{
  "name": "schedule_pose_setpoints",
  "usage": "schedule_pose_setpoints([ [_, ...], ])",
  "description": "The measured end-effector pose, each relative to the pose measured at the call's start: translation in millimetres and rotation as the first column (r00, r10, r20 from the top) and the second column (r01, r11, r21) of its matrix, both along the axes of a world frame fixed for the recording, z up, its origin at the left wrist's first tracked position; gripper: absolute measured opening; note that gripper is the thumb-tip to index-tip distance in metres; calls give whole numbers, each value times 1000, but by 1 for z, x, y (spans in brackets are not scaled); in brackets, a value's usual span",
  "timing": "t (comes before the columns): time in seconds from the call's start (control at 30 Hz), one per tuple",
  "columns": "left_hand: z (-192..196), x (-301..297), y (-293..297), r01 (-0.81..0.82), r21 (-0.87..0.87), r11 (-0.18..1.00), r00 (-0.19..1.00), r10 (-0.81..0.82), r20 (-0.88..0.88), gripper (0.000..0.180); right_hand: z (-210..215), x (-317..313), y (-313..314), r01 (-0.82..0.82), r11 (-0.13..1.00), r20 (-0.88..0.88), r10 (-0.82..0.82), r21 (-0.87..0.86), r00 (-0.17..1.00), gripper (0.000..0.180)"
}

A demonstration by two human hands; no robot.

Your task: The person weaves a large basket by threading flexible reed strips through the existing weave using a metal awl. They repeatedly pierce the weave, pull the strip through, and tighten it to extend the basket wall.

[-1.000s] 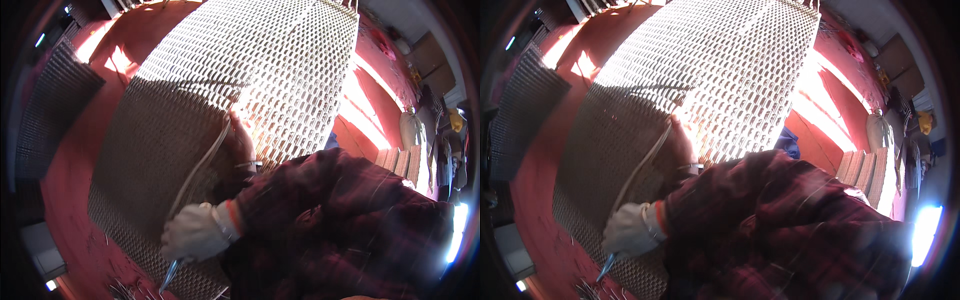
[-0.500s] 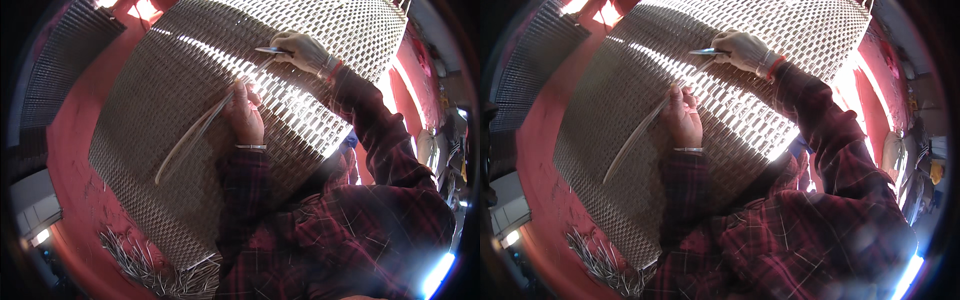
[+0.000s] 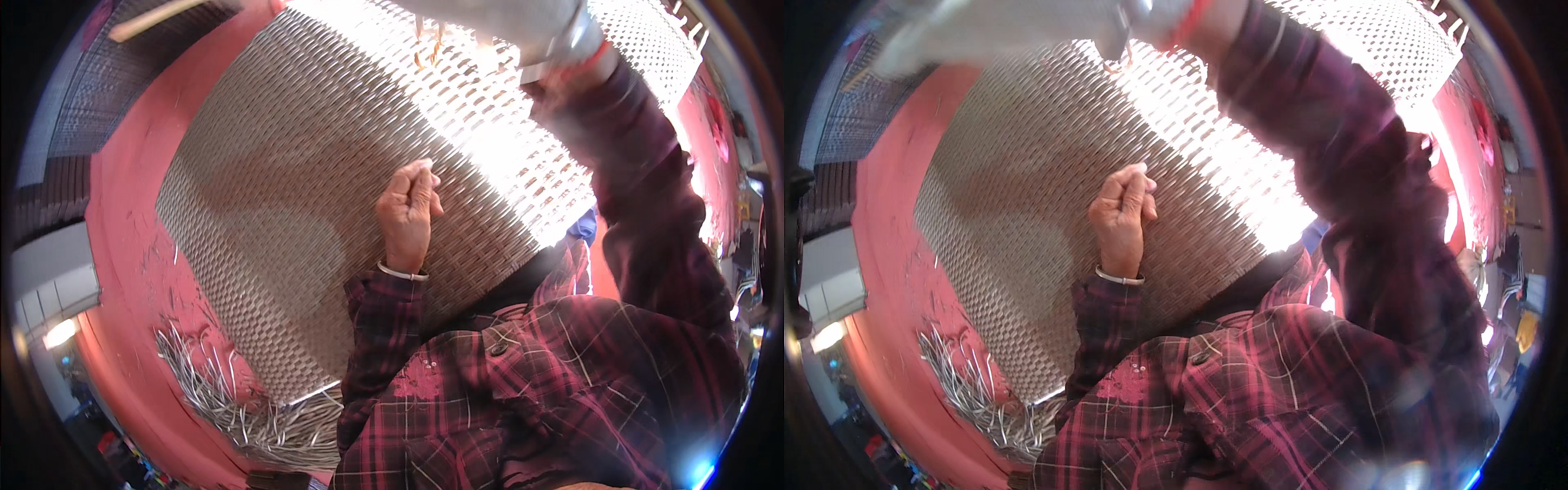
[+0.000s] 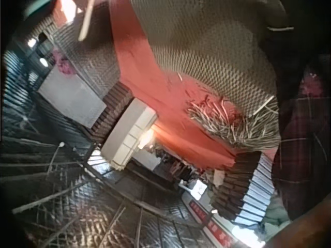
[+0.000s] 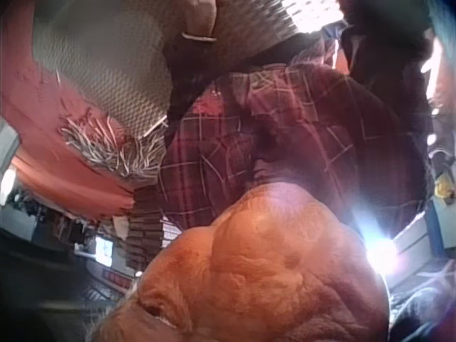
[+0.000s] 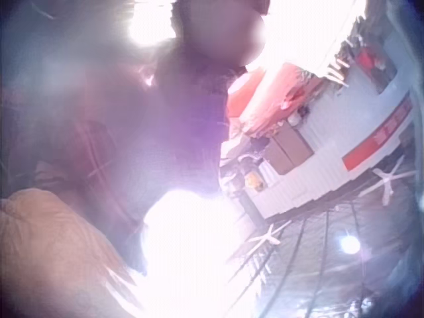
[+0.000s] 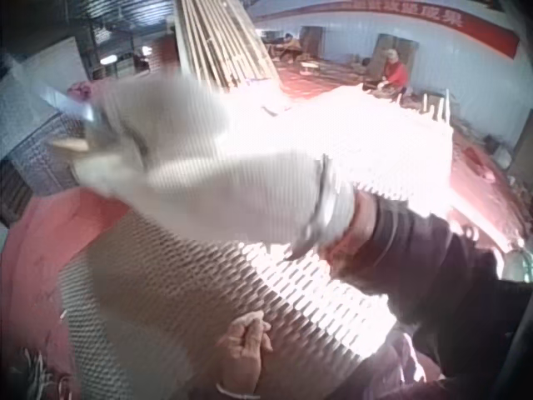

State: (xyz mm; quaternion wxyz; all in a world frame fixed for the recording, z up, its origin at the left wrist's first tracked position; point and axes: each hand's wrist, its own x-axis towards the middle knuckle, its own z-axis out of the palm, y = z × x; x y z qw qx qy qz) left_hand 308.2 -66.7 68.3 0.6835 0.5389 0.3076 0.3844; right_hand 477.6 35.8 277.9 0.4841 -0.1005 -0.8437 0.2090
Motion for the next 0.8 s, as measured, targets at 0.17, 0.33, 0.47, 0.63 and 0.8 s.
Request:
schedule_pose_setpoints([
  [0.17, 2, -108, -26, -135, 376, 917, 893, 276, -355, 15, 12, -26, -8, 80, 992, 139, -66, -97, 988, 60],
  [0.33, -24, -298, -49, -228, 702, 674, 249, 738, -628, 21, -32, -30, -83, 399, 875, 419, -264, -274, 868, 53],
  [0.47, -61, -435, -83, -315, 660, 683, -110, 664, -740, 47, -77, -7, -136, 666, 652, 628, -357, -363, 692, 48],
  [0.63, -92, -484, -105, -880, -38, 474, 395, 684, -613, 55, -114, 10, -145, 882, 350, 657, -591, -315, 469, 41],
  [0.8, -73, -457, -103, -882, -8, 471, 366, 674, -641, 43, -136, -52, -137, 661, 515, 675, -197, -546, 711, 35],
])
